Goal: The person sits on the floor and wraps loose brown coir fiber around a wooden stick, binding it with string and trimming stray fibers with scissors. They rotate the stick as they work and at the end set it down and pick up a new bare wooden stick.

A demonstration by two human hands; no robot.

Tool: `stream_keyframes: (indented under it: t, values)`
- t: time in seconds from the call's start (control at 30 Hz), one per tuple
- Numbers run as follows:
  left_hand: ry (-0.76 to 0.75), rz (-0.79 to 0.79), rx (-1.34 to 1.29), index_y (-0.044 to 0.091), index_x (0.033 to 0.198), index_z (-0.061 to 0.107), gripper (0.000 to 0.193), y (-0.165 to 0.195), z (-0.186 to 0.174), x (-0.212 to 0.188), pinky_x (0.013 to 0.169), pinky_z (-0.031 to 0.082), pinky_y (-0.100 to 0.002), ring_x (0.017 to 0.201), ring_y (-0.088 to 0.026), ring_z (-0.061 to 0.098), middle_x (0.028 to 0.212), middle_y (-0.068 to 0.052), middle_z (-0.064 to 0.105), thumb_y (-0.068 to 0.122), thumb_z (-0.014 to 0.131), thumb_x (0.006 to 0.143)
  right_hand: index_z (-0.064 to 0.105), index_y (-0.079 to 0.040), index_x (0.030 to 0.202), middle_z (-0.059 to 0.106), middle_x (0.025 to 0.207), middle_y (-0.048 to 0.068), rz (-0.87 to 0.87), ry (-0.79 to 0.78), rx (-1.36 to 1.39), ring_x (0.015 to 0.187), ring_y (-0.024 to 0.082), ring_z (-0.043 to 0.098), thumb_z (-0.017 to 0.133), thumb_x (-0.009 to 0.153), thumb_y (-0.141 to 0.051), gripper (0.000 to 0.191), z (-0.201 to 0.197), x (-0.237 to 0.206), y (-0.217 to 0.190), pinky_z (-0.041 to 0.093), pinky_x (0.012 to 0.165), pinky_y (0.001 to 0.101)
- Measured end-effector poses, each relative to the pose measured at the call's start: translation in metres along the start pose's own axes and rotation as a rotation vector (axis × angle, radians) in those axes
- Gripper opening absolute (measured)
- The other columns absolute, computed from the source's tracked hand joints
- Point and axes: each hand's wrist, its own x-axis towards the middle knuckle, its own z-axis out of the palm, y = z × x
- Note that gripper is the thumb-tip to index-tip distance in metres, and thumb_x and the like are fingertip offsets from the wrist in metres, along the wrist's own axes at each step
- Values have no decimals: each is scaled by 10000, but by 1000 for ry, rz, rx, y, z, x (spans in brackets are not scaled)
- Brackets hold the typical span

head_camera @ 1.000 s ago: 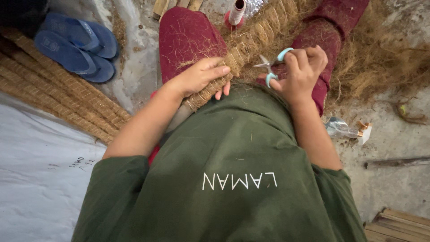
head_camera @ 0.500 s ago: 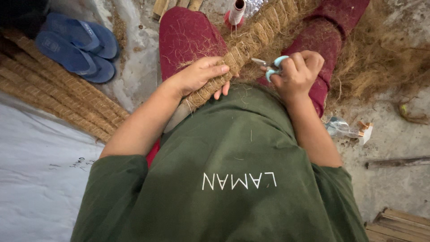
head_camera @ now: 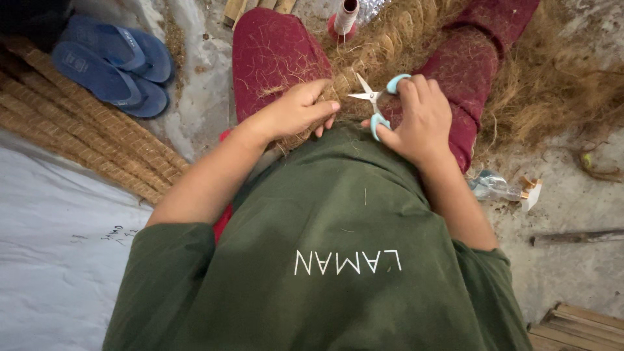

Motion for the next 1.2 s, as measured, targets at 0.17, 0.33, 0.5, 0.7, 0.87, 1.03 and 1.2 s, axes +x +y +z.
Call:
stream_keyframes:
  t: [0.17, 0.33, 0.5, 0.7, 0.87, 1.03, 1.2]
  values:
    - [78, -13, 251, -19, 1130, 579, 289, 14, 7, -6, 604, 555, -307, 640, -128, 676, 812, -45, 700, 257, 580, 1043, 639, -111, 1065, 569, 1020, 60, -30, -14, -122, 909, 285, 533, 892, 743, -572, 616, -14, 15, -24, 411, 766, 408]
    - [249, 23, 660, -29, 1362, 536, 541, 17, 14, -10, 808, 539, -451, 824, -336, 726, 919, -219, 730, 357, 597, 989, 675, -129, 958, 565, 880, 40, -26, 27, -204, 813, 256, 552, 910, 765, -537, 509, -9, 9, -24, 436, 707, 389]
    - [296, 123, 752, -57, 1364, 535, 580, 10, 14, -9, 923, 506, -509, 1059, -444, 662, 1098, -295, 694, 386, 599, 996, 711, -157, 866, 576, 749, 19, -23, 57, -163, 713, 215, 598, 924, 796, -385, 320, 0, -2, -14, 461, 624, 379]
    - [306, 107, 782, -59, 1337, 541, 568, 5, 12, -9, 893, 507, -522, 1036, -454, 661, 1072, -288, 699, 388, 602, 992, 686, -138, 919, 616, 867, 14, 65, 25, -168, 823, 229, 606, 917, 831, -395, 356, -8, 0, -8, 494, 728, 376]
    - [308, 126, 794, -22, 1326, 557, 523, 4, 15, -9, 856, 519, -524, 997, -450, 676, 1049, -275, 709, 376, 602, 991, 680, -81, 1046, 601, 1014, 69, 8, 43, -179, 903, 283, 554, 956, 691, -555, 653, -11, 9, -15, 473, 759, 397]
    - [332, 147, 866, -19, 1334, 550, 516, 1, 18, -9, 800, 529, -538, 935, -454, 682, 992, -271, 708, 357, 606, 985, 694, -141, 941, 593, 898, 26, 11, 56, -244, 856, 249, 569, 938, 689, -414, 445, -2, 6, -14, 484, 733, 373]
    - [359, 137, 894, -29, 1302, 562, 504, -1, 17, -8, 785, 536, -537, 923, -456, 683, 982, -281, 704, 354, 611, 980, 711, -152, 877, 598, 809, 0, -38, 125, -232, 772, 202, 576, 938, 817, -375, 324, 2, -1, -5, 474, 677, 350]
